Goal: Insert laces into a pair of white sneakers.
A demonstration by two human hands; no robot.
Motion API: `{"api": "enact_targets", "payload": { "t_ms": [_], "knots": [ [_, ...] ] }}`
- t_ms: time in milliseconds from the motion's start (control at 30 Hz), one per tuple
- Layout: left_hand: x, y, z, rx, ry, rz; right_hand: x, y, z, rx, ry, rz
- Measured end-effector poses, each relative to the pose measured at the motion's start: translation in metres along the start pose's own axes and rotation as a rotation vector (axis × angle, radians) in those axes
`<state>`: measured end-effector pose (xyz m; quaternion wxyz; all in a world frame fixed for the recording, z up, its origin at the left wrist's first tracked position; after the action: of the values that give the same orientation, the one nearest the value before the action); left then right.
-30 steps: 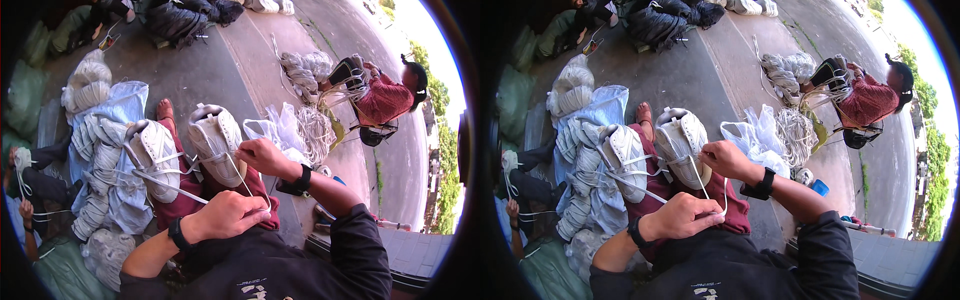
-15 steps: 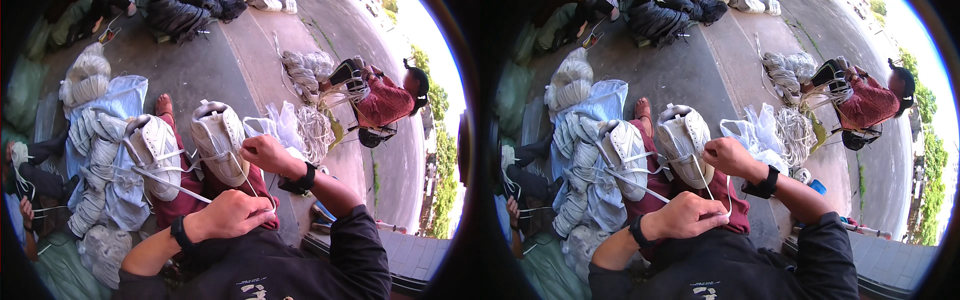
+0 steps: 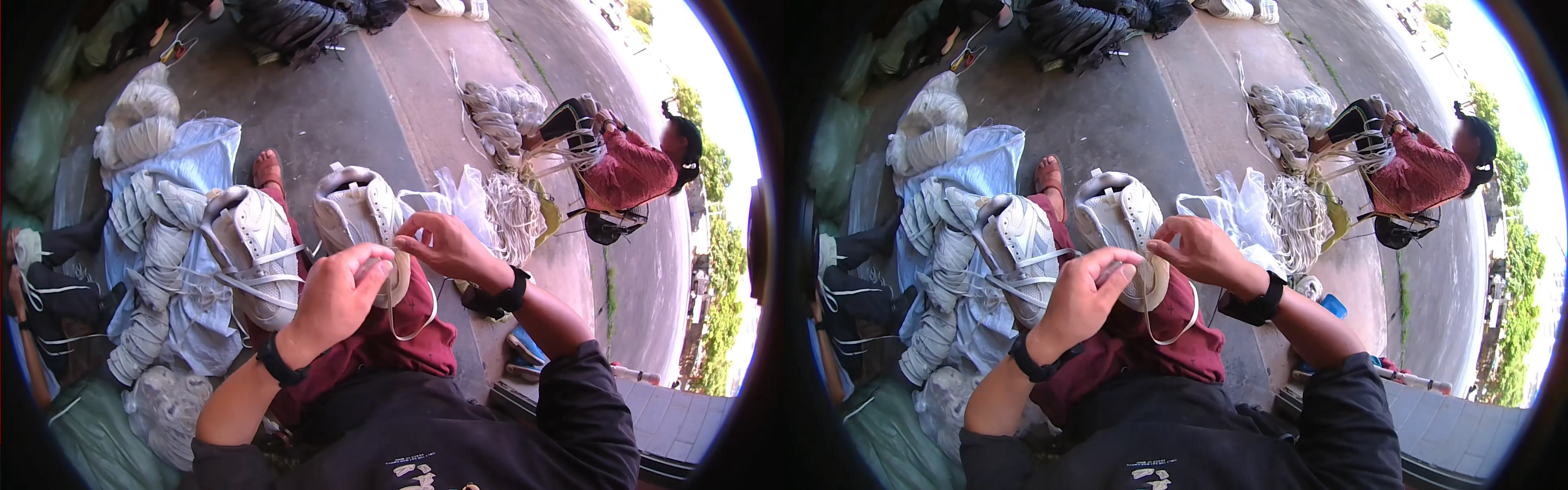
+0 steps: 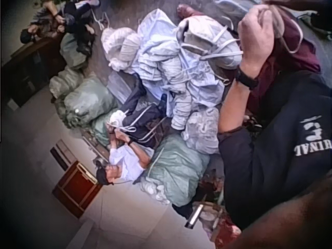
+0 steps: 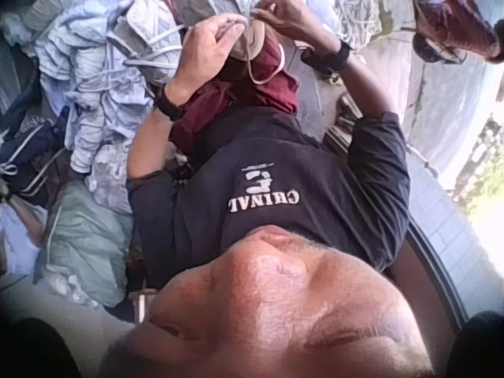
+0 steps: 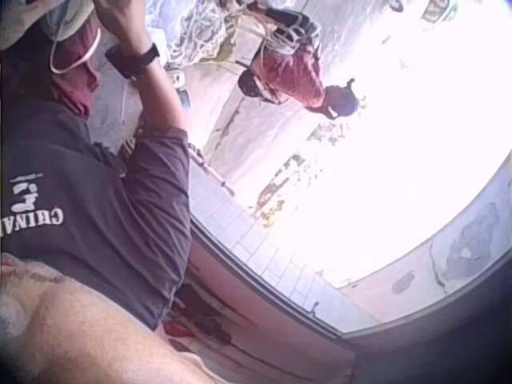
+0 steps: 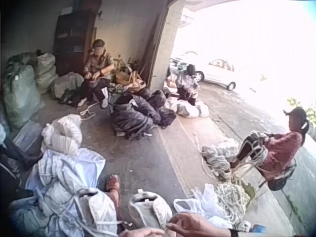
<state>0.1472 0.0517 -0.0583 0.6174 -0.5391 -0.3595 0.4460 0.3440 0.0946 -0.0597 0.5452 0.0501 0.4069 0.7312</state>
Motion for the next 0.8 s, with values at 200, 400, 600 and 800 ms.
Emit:
{"api": "enact_targets", "payload": {
  "t_ms": [200,400,600,800],
  "knots": [
    [0.026,0.022,0.006,-0.123,0.046,0.201,0.009,-0.039,-0.012,0.489,0.011,0.043],
    [0.029,0.035,0.004,-0.258,0.056,0.252,0.016,-0.038,-0.019,0.640,0.171,0.092],
    [0.037,0.031,0.003,-0.233,0.161,0.276,0.013,-0.042,-0.028,0.582,0.088,0.208],
    [0.052,0.019,0.004,0.028,0.308,0.298,0.002,-0.033,-0.025,0.338,-0.008,0.280]
  ]
}}
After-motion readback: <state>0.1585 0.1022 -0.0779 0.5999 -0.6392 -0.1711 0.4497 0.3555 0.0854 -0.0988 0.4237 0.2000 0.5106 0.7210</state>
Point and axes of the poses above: each hand's wrist, its own x-axis towards the middle knuckle, its own z-axis out of the back of the hand, y = z × x, the point moved 3 cm from there along x, towards the middle knuckle, and after that the axes turned 1 degree about x, right-handed, at the moved point
